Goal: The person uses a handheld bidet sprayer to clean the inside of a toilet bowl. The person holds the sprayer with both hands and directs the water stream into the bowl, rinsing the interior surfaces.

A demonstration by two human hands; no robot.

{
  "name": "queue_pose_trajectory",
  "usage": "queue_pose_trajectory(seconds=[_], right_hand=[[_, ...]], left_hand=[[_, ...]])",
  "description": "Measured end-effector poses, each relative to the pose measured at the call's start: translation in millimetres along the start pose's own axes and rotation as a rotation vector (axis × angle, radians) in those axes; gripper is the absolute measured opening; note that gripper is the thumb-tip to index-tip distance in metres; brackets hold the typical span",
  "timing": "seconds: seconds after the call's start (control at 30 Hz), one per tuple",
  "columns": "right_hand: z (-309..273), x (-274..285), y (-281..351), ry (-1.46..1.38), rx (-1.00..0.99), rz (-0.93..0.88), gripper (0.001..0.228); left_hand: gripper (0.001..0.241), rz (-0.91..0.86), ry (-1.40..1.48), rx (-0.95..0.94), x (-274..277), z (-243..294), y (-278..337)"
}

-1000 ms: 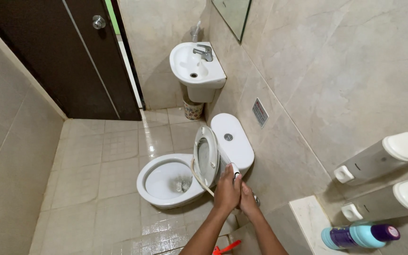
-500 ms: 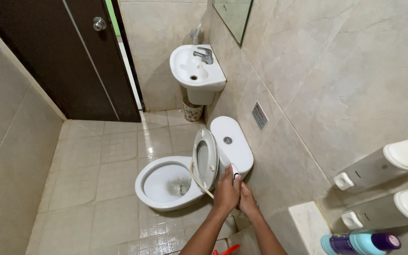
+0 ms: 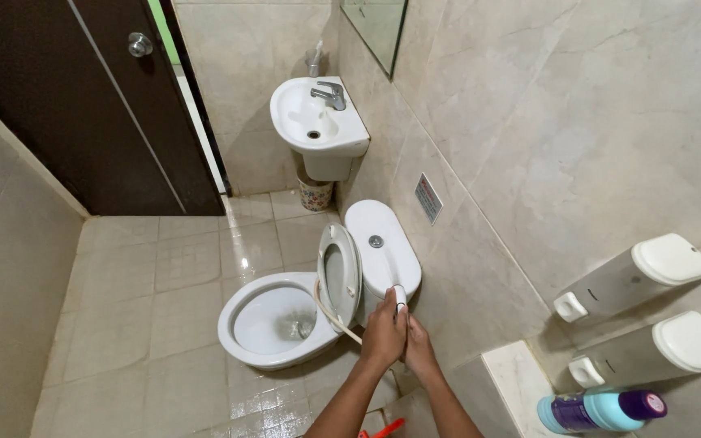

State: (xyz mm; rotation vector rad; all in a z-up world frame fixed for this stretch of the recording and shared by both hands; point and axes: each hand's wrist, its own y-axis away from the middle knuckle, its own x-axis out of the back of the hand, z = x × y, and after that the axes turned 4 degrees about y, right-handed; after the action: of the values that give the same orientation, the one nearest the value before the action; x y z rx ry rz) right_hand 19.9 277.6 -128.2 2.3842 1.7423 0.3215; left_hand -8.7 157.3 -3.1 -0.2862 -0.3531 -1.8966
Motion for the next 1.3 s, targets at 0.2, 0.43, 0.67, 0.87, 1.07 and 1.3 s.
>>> queue_pose_trajectory(seconds=[0.2,0.43,0.67,0.87,1.07,1.3], right_hand=[[2,1,1,-0.030,-0.033,-0.034,0.042],[25,-8,-17,0.054,0.098,-0.131,0.045],[11,-37,-8,0.084,0.034,-0.149,0.044],[19,-50,-7,0.007,0.130,-0.218,0.040],[30,-52,0,0.062,0.108,-0.203,0.039],[40,-60,6,0.000,0.240,-0.244,0.036]], left_hand=[[0.052,0.065,0.036,-0.096,-9,-24,-5],[0.054,0.136,0.054,-0.134,6,-36,-1],[0.050,0.186,0.028,-0.110,19,-62,0],[0.051,0.167,0.030,-0.055,28,-75,4],[0.051,0.160,0.034,-0.025,30,-77,14],[0.051,0.165,0.006,-0.063,24,-105,17]])
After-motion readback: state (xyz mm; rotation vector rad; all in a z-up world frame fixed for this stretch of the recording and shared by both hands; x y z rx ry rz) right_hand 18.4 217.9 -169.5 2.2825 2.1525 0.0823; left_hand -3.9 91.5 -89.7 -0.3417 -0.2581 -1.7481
